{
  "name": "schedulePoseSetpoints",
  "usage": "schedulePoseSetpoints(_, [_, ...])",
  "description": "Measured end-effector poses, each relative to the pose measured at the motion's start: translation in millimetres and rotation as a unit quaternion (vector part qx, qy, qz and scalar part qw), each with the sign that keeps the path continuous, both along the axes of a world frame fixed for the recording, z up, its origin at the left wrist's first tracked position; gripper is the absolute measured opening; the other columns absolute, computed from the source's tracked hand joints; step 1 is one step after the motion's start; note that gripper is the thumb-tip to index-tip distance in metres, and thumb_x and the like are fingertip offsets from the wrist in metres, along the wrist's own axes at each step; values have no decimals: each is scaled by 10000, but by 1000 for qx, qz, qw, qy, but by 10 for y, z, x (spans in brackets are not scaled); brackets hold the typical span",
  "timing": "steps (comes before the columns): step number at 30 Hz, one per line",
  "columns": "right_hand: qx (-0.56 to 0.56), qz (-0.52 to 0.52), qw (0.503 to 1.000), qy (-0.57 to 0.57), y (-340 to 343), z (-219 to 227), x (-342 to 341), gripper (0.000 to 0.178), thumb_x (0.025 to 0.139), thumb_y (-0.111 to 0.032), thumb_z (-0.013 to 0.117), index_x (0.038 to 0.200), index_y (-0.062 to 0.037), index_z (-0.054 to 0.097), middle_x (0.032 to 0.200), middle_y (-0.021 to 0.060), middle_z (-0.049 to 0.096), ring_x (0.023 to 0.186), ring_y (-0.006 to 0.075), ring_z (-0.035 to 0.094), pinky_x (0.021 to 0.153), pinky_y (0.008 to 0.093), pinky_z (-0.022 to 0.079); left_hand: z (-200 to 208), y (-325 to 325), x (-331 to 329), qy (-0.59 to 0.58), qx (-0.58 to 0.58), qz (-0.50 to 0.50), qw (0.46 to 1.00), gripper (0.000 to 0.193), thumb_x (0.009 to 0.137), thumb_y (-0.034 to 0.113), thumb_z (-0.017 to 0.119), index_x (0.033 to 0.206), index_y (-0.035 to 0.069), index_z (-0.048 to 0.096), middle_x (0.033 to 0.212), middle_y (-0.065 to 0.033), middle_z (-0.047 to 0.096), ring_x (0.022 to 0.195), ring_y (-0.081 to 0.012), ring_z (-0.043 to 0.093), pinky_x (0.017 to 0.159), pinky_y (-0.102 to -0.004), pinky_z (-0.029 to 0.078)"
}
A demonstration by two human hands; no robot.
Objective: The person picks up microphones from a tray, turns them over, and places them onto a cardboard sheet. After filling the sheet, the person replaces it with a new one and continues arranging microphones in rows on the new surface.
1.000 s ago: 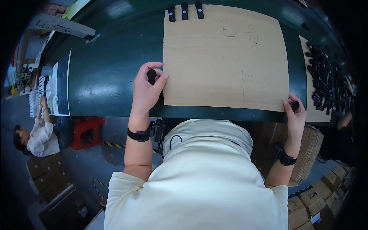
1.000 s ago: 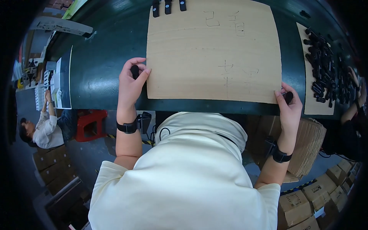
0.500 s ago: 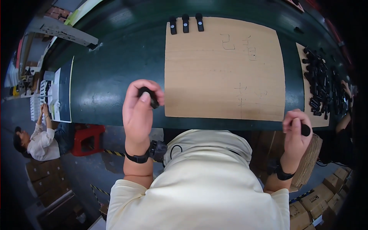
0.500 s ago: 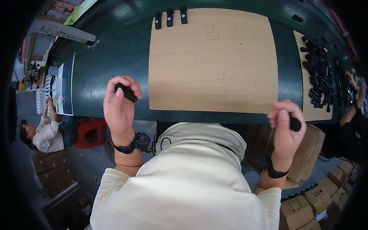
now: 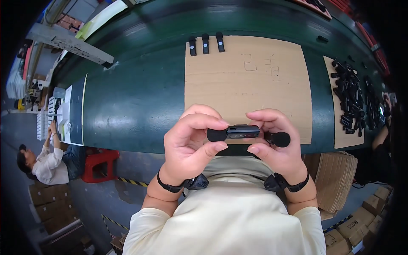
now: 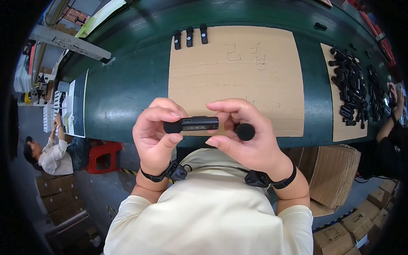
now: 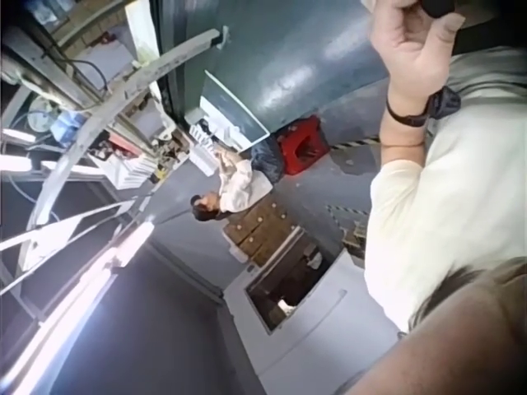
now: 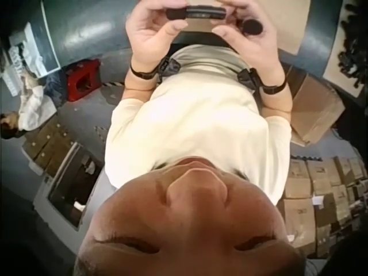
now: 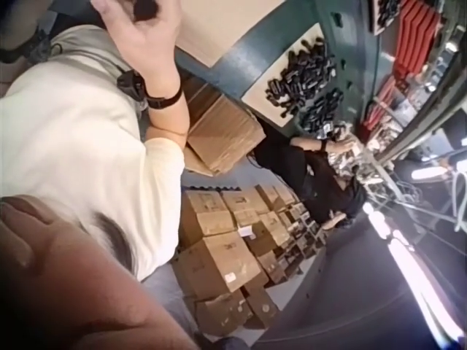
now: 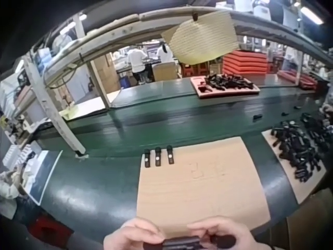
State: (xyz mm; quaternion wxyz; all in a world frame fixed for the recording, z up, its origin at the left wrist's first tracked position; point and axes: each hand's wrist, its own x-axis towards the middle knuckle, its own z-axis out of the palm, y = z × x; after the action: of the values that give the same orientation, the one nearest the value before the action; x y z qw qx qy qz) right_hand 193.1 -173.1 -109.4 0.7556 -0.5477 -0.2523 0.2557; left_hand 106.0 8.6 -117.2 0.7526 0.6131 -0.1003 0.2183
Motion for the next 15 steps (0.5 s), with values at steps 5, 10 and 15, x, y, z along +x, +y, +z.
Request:
schedulePoseSetpoints(5, [-21,-9,987,-158,-90,-105,113,266,812,8,733,1067,5,657,812,20,570,645,68,459,595,202,371,-22,-30,3,21,75,46,996,320,774,16,772,1052,-46,625,1011,-125,593,903,-183,577,808,-281,472])
schedulePoseSetpoints(10, [-42,-22,980,-195,-134,-131,119,238,820,-13,738,1043,15,662,804,39,583,665,84,515,605,208,409,14,-5,45,36,181,66,981,318,730,12,797,1005,-39,645,900,-116,649,820,-196,615,755,-284,485])
schedulePoseSetpoints(15, [-58,-30,977,-203,-139,-117,101,240,820,-35,745,1039,16,663,794,49,593,678,102,556,606,222,437,25,-41,91,43,209,72,974,292,707,-20,783,969,-29,656,868,-112,656,781,-200,624,707,-285,494])
